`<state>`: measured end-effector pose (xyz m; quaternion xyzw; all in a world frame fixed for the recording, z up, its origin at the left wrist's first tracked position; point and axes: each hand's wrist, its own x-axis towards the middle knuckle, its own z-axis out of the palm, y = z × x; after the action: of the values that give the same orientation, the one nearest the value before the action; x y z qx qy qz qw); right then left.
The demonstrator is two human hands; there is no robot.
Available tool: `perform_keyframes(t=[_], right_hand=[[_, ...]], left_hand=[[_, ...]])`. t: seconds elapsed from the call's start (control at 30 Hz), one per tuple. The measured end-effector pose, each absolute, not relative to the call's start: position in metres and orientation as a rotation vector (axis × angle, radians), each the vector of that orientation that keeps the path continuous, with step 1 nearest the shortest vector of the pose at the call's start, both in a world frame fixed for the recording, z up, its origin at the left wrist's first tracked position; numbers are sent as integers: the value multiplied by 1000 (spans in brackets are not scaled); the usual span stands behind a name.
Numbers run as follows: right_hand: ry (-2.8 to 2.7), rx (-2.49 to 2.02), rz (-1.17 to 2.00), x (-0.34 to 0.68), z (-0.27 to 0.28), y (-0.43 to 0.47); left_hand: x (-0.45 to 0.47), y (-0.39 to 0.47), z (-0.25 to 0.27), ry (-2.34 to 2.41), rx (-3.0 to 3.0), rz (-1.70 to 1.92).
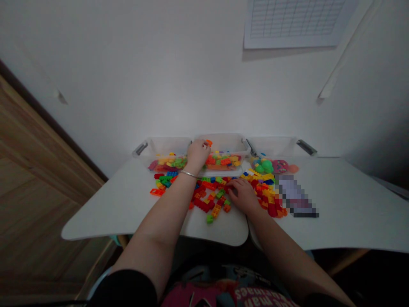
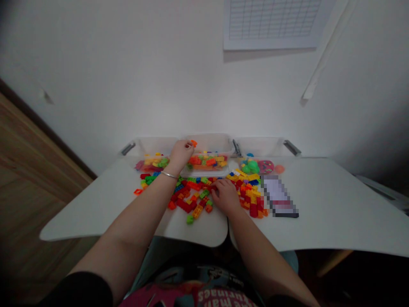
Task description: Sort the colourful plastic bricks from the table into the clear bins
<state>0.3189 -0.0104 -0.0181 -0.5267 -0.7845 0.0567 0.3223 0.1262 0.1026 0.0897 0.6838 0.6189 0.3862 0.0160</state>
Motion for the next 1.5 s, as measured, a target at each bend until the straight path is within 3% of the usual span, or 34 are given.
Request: perform_keyframes(t=[0.23,0.47,0.7,0.9,0.97,1.2,1.5], right_hand=[[-2067,-1369,136,319,-18,-10],[-2054,-1366,134,319,-19,-10],[-2059,-1379,142,320,-19,-10],[-2047,-1353,129,320,-22,-9],[-2050,-1349,124,320,-21,-9],[-2057,-1356,142,320,-20,-9],[-2061,-1345,147,321,-20,-9]], left_hand=[[130,92,102,2093,2097,940],[129,98,94,1985,2058,1102],[108,96,82,1518,2245,1338],[85,48,68,1634,2399,1380],[81,29,62,1762,2407,1272],[79,-23,56,2002,2539,392],[83,-37,53,2129,2514,101]])
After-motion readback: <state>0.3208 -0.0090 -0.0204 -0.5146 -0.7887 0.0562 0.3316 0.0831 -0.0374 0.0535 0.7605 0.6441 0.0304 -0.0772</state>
